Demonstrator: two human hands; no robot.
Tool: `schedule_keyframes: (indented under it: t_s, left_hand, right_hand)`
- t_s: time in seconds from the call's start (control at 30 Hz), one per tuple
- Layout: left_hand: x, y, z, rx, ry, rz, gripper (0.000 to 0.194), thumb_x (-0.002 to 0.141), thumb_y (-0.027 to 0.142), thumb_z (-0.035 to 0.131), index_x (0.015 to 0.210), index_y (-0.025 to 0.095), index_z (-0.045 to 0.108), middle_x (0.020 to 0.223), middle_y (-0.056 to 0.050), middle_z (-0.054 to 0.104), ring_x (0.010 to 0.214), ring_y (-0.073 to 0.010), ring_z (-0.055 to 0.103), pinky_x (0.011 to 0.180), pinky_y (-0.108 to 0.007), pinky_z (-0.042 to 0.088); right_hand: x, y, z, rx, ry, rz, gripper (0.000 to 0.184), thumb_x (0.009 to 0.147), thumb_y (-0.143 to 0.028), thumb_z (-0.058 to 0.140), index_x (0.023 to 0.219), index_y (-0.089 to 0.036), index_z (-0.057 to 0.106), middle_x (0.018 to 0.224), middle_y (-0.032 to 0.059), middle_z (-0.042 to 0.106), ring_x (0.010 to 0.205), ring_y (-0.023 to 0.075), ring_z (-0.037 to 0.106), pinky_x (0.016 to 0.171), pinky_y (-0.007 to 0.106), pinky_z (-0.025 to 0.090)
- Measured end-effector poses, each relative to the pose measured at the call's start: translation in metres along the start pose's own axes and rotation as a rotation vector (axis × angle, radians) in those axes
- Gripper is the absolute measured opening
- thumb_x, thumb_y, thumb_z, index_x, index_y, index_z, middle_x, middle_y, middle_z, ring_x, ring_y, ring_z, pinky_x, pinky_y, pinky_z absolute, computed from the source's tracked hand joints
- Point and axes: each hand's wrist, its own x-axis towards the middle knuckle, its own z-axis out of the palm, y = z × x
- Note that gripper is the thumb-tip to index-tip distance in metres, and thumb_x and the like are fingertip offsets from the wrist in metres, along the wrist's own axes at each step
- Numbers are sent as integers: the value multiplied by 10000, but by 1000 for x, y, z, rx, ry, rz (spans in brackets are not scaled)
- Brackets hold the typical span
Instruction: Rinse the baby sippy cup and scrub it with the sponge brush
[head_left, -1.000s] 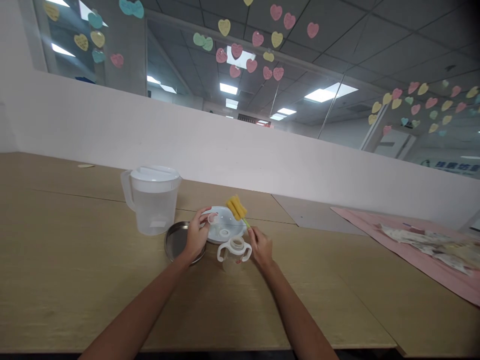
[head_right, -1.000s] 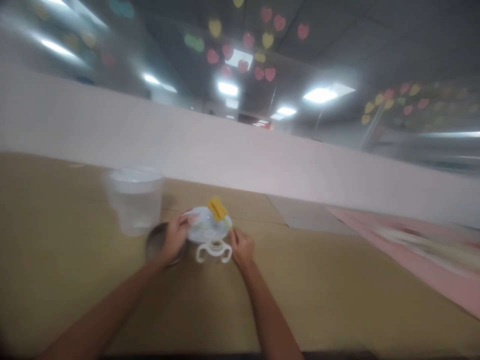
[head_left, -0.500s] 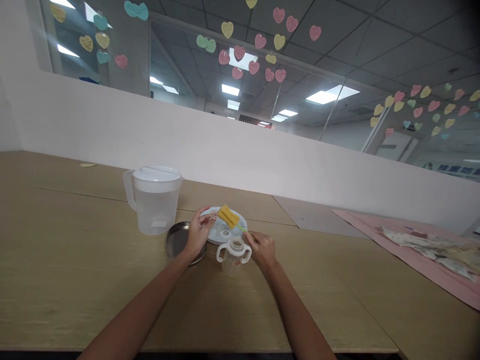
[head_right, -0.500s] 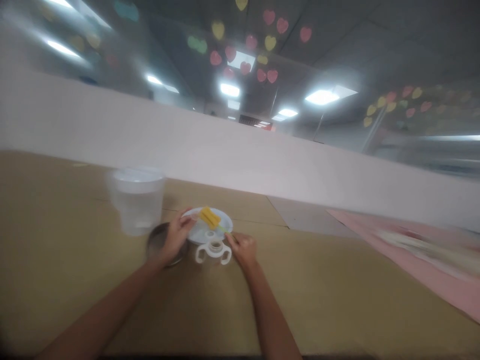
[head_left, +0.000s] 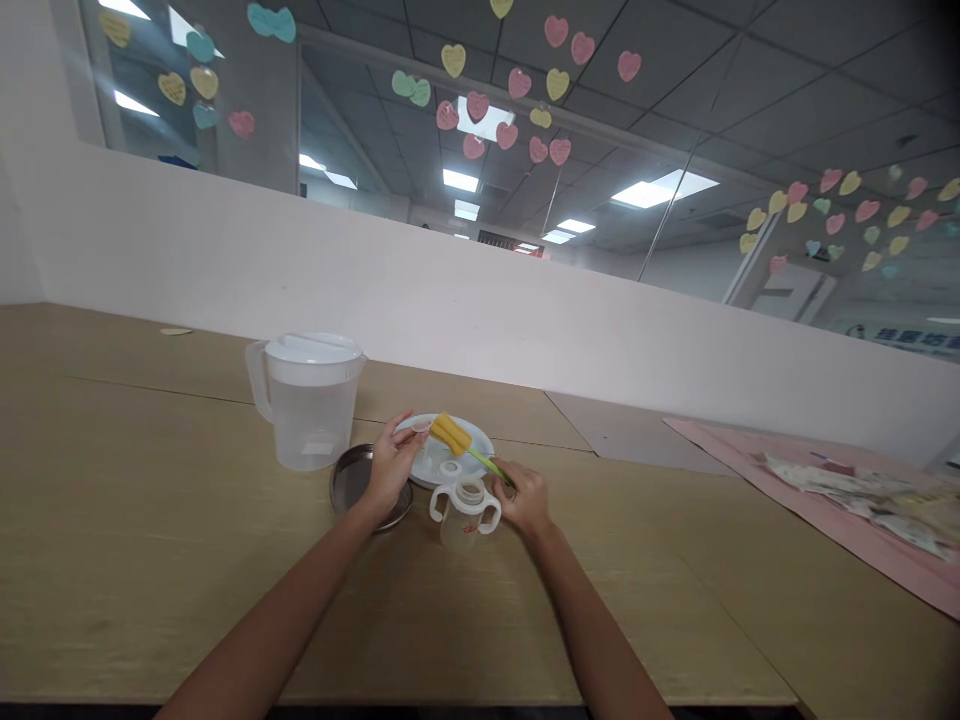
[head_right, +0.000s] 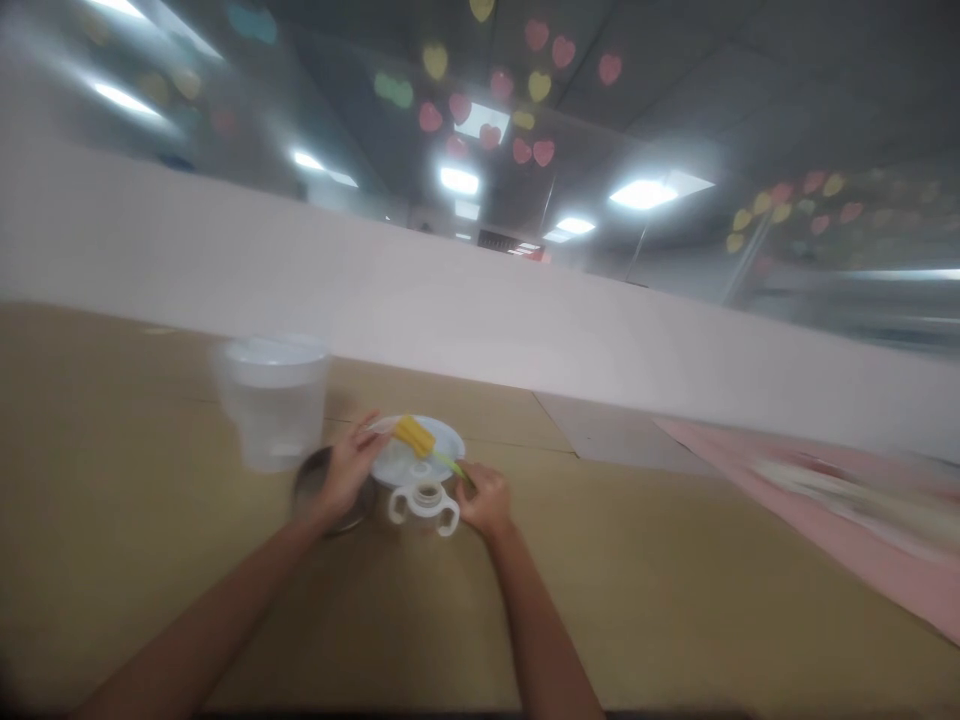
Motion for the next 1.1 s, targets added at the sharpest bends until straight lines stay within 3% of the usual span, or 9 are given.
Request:
schedule_keyframes:
  t_s: [0.2,0.37,0.5,0.8,0.93,1.1]
  left_hand:
    - [2,2,-2,-42,56,-64,610,597,275,766,1147,156,530,927,-94,709,880,-200,657,797,-300,506]
    - [3,1,-4,-93,-6,-76,579,641,260,739,1166,153,520,1013,-111,689,962,-192,634,888,-315,470]
    - [5,1,-5,-112,-72,-85,556,688,276,699,1193,155,502,1084,-126,661,1012,-187,610,909,-309,455]
    - [10,5,-8,-234,-133,-127,579,725,272,661,1259,235,441,1143,-94,629,842,-121,636,806,-266,497]
    - [14,6,-13,-181,-22,-51,622,721,312,654,1284,223,406,1017,-91,669,566,-74,579,604,-230,506]
    - [17,5,-20,121,211,160,452,732,352,609,1125,152,512,811,-55,676,382,-36,412,382,-164,376]
  right_hand:
    - [-1,2,0,-43,-18,-48,278,819,-252,458,954,-158,682,688,69,674,600,146,599,576,241,438]
    - [-1,2,-1,-42,-69,-2,291,825,-282,441,897,-171,700,725,71,690,624,146,609,600,239,431]
    - [0,2,-2,-101,-95,-48,284,809,-293,454,805,-174,712,609,56,661,552,137,584,555,233,390]
    - [1,5,-3,-156,-88,-131,261,789,-285,471,732,-166,695,549,39,620,510,125,538,525,236,333]
    - [0,4,0,-205,-58,-83,271,818,-262,444,829,-154,692,626,53,641,556,128,546,566,237,366]
    - [1,4,3,-250,-8,-16,323,882,-253,396,1045,-133,647,730,81,652,659,158,578,618,253,411]
